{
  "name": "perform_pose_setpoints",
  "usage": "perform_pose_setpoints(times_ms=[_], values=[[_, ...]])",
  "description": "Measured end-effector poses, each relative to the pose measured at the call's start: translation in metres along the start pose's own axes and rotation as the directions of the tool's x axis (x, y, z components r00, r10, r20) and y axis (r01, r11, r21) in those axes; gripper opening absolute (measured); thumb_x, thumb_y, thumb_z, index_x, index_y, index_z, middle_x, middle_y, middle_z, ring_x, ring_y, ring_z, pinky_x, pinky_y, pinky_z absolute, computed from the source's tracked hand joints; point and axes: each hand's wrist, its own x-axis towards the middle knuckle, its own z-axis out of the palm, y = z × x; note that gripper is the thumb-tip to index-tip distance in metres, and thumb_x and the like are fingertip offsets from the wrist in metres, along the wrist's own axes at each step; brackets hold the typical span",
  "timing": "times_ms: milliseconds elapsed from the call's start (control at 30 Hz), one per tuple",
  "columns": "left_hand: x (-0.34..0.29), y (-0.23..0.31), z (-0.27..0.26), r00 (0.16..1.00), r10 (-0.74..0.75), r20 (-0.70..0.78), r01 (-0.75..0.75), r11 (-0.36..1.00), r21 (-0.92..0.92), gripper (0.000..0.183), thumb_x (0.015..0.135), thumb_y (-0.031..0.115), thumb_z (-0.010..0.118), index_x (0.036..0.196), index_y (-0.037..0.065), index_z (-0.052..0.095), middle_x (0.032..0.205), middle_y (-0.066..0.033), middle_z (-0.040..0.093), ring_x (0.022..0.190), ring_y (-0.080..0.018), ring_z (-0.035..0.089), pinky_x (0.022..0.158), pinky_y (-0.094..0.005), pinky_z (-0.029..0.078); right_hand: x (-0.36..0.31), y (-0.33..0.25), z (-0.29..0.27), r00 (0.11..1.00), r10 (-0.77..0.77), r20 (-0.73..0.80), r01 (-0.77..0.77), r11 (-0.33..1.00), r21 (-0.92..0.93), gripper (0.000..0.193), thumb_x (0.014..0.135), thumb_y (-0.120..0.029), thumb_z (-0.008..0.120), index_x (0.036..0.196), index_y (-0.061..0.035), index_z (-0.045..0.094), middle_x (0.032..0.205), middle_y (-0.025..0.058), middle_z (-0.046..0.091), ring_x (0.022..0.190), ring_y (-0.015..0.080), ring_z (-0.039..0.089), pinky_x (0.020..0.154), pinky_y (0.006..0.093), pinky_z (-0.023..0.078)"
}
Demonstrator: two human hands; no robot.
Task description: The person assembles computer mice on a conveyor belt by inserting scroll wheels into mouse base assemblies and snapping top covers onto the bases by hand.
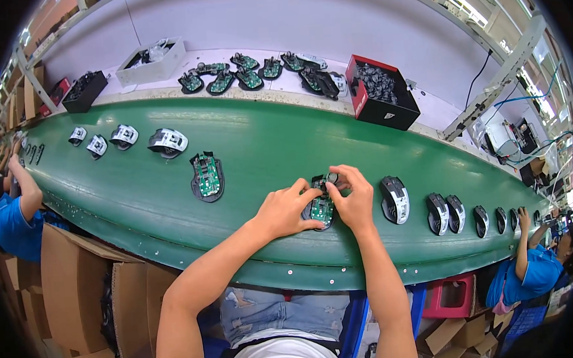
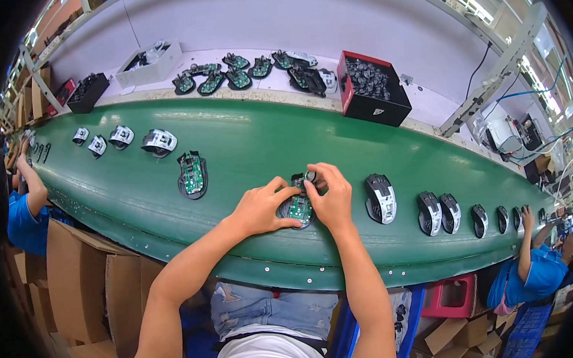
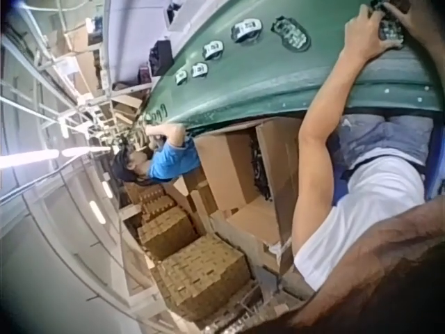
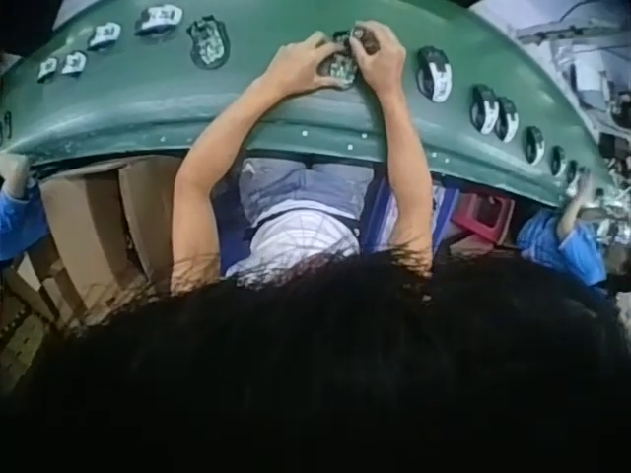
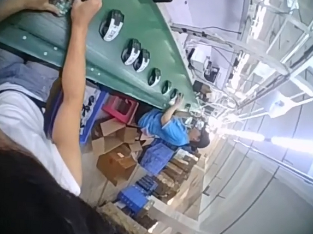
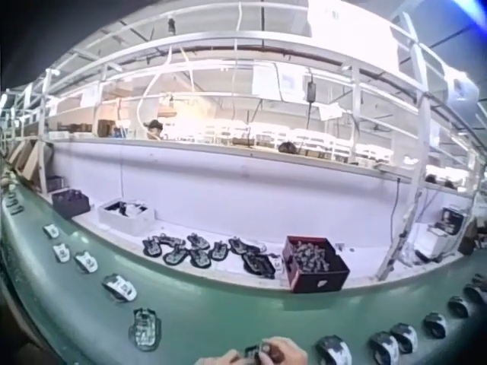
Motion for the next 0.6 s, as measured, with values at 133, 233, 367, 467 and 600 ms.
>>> perform_pose_setpoints(times_ms=[133,233,367,467,600], values=[[0.000,0.000,0.005,1.000,0.006,-0.010,-0.006,1.000,-0.002,0.065,0.069,0.050,0.083,0.118,0.013,0.063,0.107,-0.0095,0.057,0.087,-0.0322,0.068,0.071,-0.0447,0.057,-0.002,0.005,-0.001,0.997,0.063,0.032,-0.062,0.998,-0.027,0.034,0.077,-0.002,0.077,0.110,-0.0018,0.070,0.098,0.0104,0.073,0.081,0.0162,0.068,0.072,0.0279,0.054],[-0.002,-0.003,0.006,1.000,0.010,-0.021,-0.010,1.000,0.008,0.065,0.070,0.051,0.082,0.119,0.014,0.063,0.107,-0.0091,0.058,0.086,-0.0317,0.069,0.071,-0.0436,0.057,-0.002,0.005,-0.001,0.997,0.041,0.058,-0.036,0.996,-0.084,0.034,0.075,-0.003,0.079,0.108,-0.0017,0.071,0.097,0.0111,0.073,0.081,0.0182,0.069,0.074,0.0291,0.055],[-0.002,0.000,0.007,0.999,0.011,-0.030,-0.010,1.000,0.014,0.063,0.071,0.051,0.082,0.120,0.015,0.064,0.107,-0.0083,0.058,0.084,-0.0310,0.069,0.070,-0.0422,0.057,-0.001,-0.002,-0.004,0.996,-0.082,0.045,0.087,0.987,-0.137,0.030,0.076,-0.004,0.079,0.105,-0.0027,0.073,0.099,0.0120,0.073,0.085,0.0223,0.070,0.079,0.0323,0.056],[-0.002,0.002,0.009,0.999,0.011,-0.041,-0.010,1.000,0.023,0.062,0.071,0.050,0.082,0.118,0.014,0.063,0.107,-0.0083,0.058,0.084,-0.0308,0.069,0.069,-0.0415,0.057,-0.001,-0.002,-0.002,0.984,-0.167,0.065,0.177,0.965,-0.192,0.030,0.076,-0.003,0.079,0.106,-0.0024,0.073,0.100,0.0122,0.074,0.086,0.0241,0.071,0.081,0.0332,0.056],[-0.004,0.004,0.011,0.999,0.008,-0.035,-0.007,0.999,0.032,0.062,0.070,0.049,0.083,0.116,0.012,0.062,0.106,-0.0086,0.058,0.085,-0.0308,0.069,0.069,-0.0413,0.057,-0.007,-0.004,0.004,0.990,-0.127,0.061,0.135,0.982,-0.135,0.027,0.077,-0.003,0.078,0.103,-0.0015,0.072,0.100,0.0124,0.073,0.088,0.0263,0.071,0.080,0.0349,0.057]])
